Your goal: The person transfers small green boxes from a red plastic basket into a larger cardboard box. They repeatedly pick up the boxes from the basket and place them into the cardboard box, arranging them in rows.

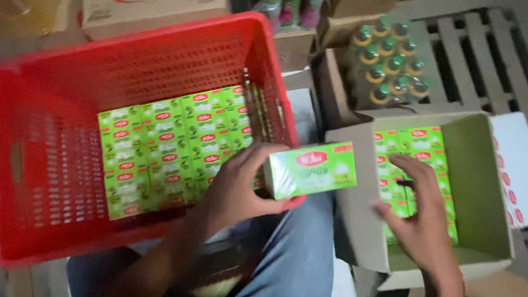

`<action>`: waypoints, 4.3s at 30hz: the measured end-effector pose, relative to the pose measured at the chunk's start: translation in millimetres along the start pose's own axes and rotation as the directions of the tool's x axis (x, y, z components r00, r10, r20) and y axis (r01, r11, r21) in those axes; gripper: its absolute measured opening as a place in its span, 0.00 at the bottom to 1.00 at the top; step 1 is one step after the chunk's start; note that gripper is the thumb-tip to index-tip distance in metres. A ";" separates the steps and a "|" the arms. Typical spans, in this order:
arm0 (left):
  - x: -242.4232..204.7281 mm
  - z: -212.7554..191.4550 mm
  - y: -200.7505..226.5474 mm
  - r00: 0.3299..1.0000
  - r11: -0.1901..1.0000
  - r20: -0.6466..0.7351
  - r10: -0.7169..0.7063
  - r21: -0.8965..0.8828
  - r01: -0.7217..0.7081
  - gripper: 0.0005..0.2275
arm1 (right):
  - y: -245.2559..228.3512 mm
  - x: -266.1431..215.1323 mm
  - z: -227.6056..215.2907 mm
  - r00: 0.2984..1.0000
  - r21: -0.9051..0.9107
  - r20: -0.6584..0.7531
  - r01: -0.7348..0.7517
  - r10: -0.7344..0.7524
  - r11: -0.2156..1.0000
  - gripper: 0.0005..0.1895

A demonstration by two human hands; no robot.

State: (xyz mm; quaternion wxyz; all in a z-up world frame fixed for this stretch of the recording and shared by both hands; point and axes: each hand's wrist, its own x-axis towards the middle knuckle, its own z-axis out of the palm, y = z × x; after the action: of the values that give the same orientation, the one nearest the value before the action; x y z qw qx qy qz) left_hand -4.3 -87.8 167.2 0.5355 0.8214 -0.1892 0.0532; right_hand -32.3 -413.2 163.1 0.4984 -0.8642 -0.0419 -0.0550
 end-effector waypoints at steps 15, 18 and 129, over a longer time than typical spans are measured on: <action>-23.7 73.7 -4.7 0.966 0.991 0.255 0.049 0.108 -0.078 0.38 | -8.2 -24.8 9.0 0.928 -0.442 0.350 0.282 -0.126 0.852 0.44; -19.4 76.1 1.8 0.956 0.994 0.293 0.014 0.099 -0.045 0.37 | -0.4 -26.0 7.2 0.933 -0.431 0.334 0.278 -0.135 0.858 0.41; -79.6 32.4 -66.9 0.919 0.884 0.234 -0.317 0.424 0.197 0.34 | 47.2 34.8 98.9 0.861 0.707 -0.220 -0.184 0.459 0.683 0.13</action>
State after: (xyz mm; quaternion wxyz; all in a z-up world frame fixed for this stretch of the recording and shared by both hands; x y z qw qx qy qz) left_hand -56.9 -73.0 72.9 0.3277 0.9281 -0.1412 -0.1062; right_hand 13.4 -350.5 78.3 0.7720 -0.5947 0.1941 -0.1124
